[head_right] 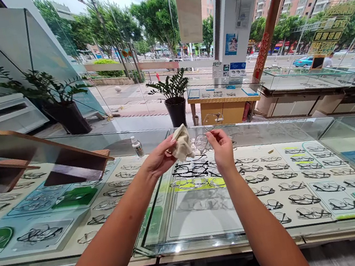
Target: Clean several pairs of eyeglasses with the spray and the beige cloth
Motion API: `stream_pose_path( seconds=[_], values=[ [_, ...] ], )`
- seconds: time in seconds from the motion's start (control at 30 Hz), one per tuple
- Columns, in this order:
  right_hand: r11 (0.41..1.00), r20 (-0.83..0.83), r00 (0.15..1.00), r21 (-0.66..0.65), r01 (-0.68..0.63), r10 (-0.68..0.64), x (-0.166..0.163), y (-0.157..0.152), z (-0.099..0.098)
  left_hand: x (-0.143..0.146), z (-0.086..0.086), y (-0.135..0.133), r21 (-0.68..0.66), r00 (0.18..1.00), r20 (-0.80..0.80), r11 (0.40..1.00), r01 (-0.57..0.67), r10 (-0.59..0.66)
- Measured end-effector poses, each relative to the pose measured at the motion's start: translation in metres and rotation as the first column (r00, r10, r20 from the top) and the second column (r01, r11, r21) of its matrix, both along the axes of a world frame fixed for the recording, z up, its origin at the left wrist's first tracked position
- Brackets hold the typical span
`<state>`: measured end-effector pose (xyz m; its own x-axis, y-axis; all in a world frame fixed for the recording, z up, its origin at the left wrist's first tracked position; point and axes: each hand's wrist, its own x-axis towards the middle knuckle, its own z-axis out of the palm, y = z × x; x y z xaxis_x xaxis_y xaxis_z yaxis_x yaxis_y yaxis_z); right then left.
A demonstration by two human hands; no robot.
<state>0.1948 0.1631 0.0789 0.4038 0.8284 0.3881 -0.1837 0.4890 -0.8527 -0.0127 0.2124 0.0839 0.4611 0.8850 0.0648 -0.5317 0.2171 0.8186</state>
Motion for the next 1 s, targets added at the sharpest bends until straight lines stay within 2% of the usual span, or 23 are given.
stream_pose_path(
  seconds=[0.13,0.33,0.5,0.6,0.67,0.8,1.0],
  values=[
    [1.000,0.009,1.000,0.007,-0.001,0.001,0.000,-0.001,0.001,-0.001,0.001,-0.002,-0.059,1.000,0.005,0.998,-0.016,0.017],
    [1.000,0.015,1.000,0.012,0.000,0.000,0.000,-0.001,0.000,-0.001,0.001,0.001,-0.037,1.000,-0.006,0.999,-0.002,0.002],
    [1.000,0.004,1.000,0.015,-0.003,0.003,0.000,-0.002,0.000,0.000,-0.004,0.008,-0.216,0.984,0.022,0.962,-0.169,0.178],
    [1.000,0.013,1.000,0.007,0.002,-0.002,0.000,-0.002,0.001,0.002,-0.005,0.011,-0.353,0.974,0.060,0.918,-0.182,0.217],
    [1.000,0.009,1.000,0.005,0.002,-0.002,-0.001,-0.002,0.001,0.002,-0.005,0.011,-0.408,0.980,0.084,0.903,-0.132,0.181],
    [1.000,-0.017,1.000,0.011,-0.013,0.013,0.000,-0.001,0.000,0.001,-0.006,0.011,-0.387,0.998,0.026,0.921,-0.039,0.053],
    [1.000,-0.022,0.999,0.018,-0.022,0.023,0.000,-0.001,0.001,0.001,-0.004,0.005,-0.298,0.996,-0.087,0.953,-0.043,0.017]
  ],
)
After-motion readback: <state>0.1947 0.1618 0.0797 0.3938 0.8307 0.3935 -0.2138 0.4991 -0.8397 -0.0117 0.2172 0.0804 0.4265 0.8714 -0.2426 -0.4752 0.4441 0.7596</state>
